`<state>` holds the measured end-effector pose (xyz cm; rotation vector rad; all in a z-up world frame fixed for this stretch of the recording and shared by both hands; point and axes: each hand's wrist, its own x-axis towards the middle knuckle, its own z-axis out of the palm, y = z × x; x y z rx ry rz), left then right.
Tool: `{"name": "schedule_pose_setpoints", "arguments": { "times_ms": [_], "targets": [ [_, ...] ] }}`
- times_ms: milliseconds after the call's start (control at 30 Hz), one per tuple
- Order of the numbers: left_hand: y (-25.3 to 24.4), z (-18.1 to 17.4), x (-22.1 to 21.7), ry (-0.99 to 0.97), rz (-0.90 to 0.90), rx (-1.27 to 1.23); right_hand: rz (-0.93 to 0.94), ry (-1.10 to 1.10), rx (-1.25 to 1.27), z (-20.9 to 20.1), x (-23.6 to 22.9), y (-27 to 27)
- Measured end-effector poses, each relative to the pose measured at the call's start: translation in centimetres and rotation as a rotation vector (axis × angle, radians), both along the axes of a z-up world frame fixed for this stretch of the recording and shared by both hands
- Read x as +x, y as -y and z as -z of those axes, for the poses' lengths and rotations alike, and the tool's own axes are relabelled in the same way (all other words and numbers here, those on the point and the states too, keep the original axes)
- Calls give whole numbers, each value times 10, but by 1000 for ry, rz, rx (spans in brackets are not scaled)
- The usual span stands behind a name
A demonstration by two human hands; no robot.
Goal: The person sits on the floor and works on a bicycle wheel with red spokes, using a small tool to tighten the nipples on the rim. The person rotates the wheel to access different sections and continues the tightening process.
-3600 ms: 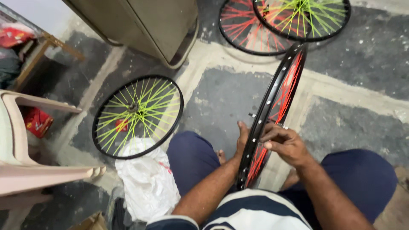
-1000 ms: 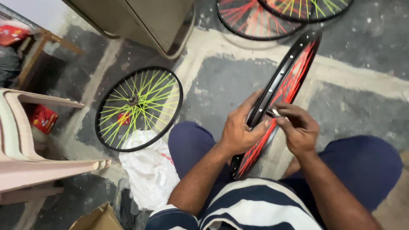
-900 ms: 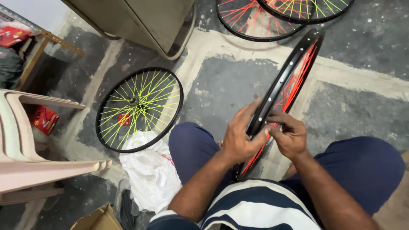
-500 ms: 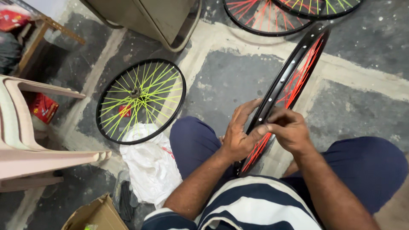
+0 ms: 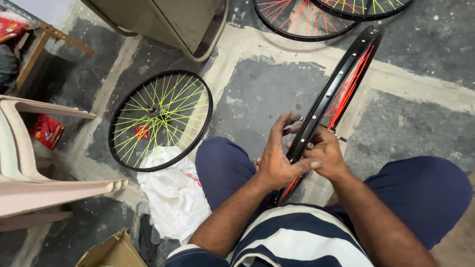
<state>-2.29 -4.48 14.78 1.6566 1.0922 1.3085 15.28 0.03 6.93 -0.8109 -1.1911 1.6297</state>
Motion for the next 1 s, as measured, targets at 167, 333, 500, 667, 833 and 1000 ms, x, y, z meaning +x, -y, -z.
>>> {"name": "schedule_pose_setpoints", "arguments": {
  "times_ms": [167, 333, 500, 667, 833, 1000],
  "targets": [
    [3, -3, -3, 40, -15, -79, -64, -343, -7, 4, 24, 8],
    [0, -1, 0, 37, 31, -50, -12, -17, 10, -3, 7, 2],
    [3, -1, -4, 48, 4, -71, -17, -191, -80, 2, 23, 7],
    [2, 1, -2, -14, 29, -60, 30, 178, 34, -9, 2, 9],
    [1, -1, -3, 39, 15, -79, -15, -216, -107, -22, 22, 11],
    [2, 2, 0, 24, 23, -74, 22, 22, -37, -15, 7, 5]
  ]
}}
